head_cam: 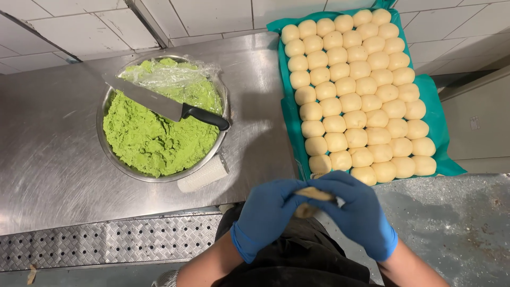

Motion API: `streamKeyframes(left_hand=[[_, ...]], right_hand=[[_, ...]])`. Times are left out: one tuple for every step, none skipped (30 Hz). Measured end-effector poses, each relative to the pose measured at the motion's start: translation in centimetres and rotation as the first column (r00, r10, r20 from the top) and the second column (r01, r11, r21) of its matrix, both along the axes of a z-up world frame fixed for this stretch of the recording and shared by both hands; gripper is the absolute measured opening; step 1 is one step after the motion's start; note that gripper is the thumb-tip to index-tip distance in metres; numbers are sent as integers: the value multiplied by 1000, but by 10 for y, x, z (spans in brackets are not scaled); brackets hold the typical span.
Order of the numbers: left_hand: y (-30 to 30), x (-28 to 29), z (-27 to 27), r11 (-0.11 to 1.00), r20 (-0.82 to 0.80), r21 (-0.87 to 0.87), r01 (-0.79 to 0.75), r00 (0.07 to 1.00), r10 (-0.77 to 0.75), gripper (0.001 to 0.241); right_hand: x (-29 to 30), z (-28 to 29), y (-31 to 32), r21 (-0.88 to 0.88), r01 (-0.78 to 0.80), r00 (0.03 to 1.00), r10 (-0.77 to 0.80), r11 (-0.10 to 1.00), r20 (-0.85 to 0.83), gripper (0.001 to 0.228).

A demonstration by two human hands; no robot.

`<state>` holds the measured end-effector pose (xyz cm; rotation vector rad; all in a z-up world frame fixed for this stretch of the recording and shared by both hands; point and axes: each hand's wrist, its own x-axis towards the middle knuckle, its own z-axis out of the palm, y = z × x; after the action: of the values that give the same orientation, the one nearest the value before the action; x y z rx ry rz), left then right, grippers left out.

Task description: Flattening dough balls, adding green filling, and placing them into paper liners to make buns.

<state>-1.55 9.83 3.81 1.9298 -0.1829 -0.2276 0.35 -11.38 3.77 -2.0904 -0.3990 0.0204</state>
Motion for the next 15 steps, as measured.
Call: streamKeyframes(left_hand=[[0,0,7,1000,-3,-1,-1,1000,1,26],[0,2,14,984,-126,-172,-54,992,32,33],[1,5,21,936,-250,-329,-126,967,42,43],[1,3,13,937,-247,-328,-123,968,41,43],[2,2,5,985,-67,-163,-58,997,48,32],[1,-4,-3,999,103,13,-30,994,29,23],[0,-7,-5,999,97,11,-33,995,32,23],[-1,-8,-8,994,217,110,-10,976,-15,22],[-1,-8,-10,978,329,211,2,942,-73,22],[-1,-7,-4,978,325,210,2,943,-72,22],[-2,-6,1,992,225,126,-6,974,-22,21],[-2,-2,7,999,125,43,-23,992,18,21],[-1,-4,12,999,128,42,-23,992,18,21],[0,-5,17,987,116,-141,-73,989,89,30],[1,-5,21,940,91,-320,-120,983,157,42]], right_hand=[[-4,-5,-3,-1,-1,1000,1,1000,-3,41],[-5,-10,-4,39,72,993,-68,997,-101,32],[-5,-16,-6,72,147,971,-130,986,-201,23],[-2,-10,-3,74,149,971,-132,986,-197,23],[1,-4,0,116,154,970,-128,981,-207,25],[0,2,2,151,155,967,-119,976,-227,27],[-1,6,5,149,153,966,-116,977,-232,27],[1,10,8,81,58,993,-50,995,-102,30],[3,15,12,0,-28,999,28,1000,24,34],[0,11,10,-1,-28,999,28,1000,20,34],[-4,7,8,-58,-17,999,19,998,29,30],[-5,2,7,-115,-4,999,10,993,46,27],[-7,-5,3,-115,-4,999,9,993,49,27],[-7,-13,1,-28,82,994,-84,996,-63,24],[-8,-20,-2,49,175,969,-163,983,-183,22]])
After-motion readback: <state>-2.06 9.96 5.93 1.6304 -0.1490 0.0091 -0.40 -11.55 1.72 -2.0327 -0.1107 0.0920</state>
